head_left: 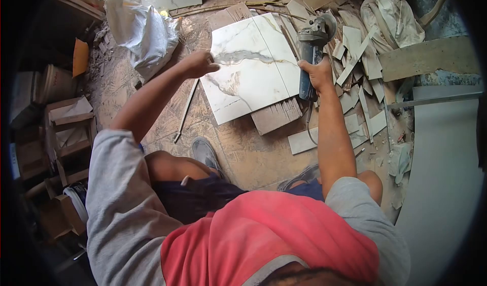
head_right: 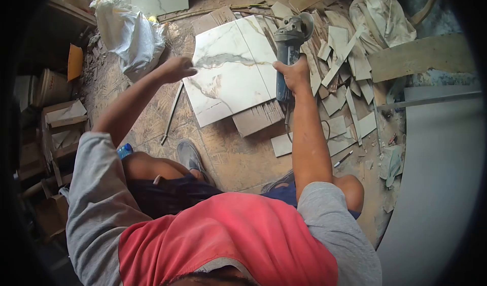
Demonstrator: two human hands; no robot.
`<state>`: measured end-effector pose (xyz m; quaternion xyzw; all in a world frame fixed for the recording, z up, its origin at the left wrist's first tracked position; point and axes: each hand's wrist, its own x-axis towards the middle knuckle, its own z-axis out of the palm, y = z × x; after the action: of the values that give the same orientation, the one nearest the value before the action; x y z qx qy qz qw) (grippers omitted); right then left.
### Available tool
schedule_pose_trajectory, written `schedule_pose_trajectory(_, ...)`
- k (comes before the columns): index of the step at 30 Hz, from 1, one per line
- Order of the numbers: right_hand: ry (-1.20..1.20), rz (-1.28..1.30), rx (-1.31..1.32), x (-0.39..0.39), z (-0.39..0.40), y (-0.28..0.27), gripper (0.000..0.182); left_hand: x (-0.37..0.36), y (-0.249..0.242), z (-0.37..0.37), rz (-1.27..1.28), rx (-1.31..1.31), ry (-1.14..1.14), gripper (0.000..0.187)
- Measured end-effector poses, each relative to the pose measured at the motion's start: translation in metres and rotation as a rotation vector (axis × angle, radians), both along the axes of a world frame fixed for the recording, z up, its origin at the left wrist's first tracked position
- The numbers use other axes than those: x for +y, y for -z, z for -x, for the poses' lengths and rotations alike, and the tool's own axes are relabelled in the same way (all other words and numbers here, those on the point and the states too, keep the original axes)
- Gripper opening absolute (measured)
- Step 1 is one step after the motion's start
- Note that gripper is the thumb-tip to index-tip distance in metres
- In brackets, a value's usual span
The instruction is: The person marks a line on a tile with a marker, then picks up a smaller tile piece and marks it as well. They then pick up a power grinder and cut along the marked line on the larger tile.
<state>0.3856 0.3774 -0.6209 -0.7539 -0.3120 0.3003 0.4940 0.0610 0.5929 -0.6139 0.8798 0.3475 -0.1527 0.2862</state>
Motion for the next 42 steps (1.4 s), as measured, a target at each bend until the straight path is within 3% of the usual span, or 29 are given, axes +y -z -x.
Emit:
schedule_pose_trajectory(2,0.018,0.053,-0.089,-0.002,0.001,0.007,0.062,-0.016,0.020,0.045,0.055,-0.012,-0.356,0.040)
schedule_pose_trajectory(3,0.033,0.048,-0.095,-0.002,0.003,0.012,0.062,-0.040,0.060,0.076,-0.046,-0.287,-0.675,0.043)
schedule_pose_trajectory(4,0.028,0.098,-0.092,-0.004,0.006,0.017,0.061,-0.045,0.130,0.107,0.044,-0.325,-0.875,0.042)
schedule_pose_trajectory(5,0.021,0.151,-0.087,-0.006,0.011,0.022,0.060,-0.072,0.119,0.104,0.335,-0.286,-1.095,0.041)
schedule_pose_trajectory(6,0.022,0.153,-0.044,-0.010,0.018,0.021,0.058,-0.091,0.150,0.111,0.698,-0.441,-1.328,0.045)
schedule_pose_trajectory(7,0.025,0.159,-0.051,-0.010,0.023,0.027,0.058,-0.104,0.175,0.114,0.933,-0.482,-1.316,0.050)
schedule_pose_trajectory(8,0.025,0.166,-0.037,-0.013,0.027,0.035,0.058,-0.124,0.179,0.100,0.971,-0.575,-1.387,0.051)
schedule_pose_trajectory(9,0.020,0.178,-0.026,-0.017,0.028,0.038,0.058,-0.134,0.190,0.093,1.167,-0.715,-1.349,0.052)
schedule_pose_trajectory(12,0.004,0.237,-0.068,-0.014,0.037,0.034,0.058,-0.144,0.171,0.073,1.239,-0.688,-1.368,0.048)
schedule_pose_trajectory(14,-0.001,0.242,-0.054,-0.009,0.042,0.041,0.058,-0.143,0.170,0.074,1.029,-0.623,-1.151,0.040)
schedule_pose_trajectory(17,-0.024,0.228,-0.090,0.007,0.042,0.053,0.061,-0.141,0.194,0.082,1.008,-0.619,-1.081,0.034)
schedule_pose_trajectory(26,-0.125,0.341,-0.308,0.066,0.057,0.054,0.071,-0.160,0.179,0.103,1.029,-0.702,-1.120,0.030)
schedule_pose_trajectory(29,-0.148,0.407,-0.444,0.091,0.071,0.060,0.075,-0.165,0.196,0.119,1.034,-0.680,-1.114,0.028)
schedule_pose_trajectory(31,-0.192,0.470,-0.323,0.106,0.085,0.042,0.075,-0.167,0.186,0.119,1.032,-0.664,-1.151,0.023)
schedule_pose_trajectory(36,-0.191,0.487,-0.291,0.146,0.109,0.061,0.070,-0.163,0.192,0.128,1.037,-0.541,-1.137,0.032)
schedule_pose_trajectory(42,-0.225,0.514,-0.260,0.170,0.118,0.070,0.068,-0.171,0.180,0.117,1.017,-0.575,-1.138,0.032)
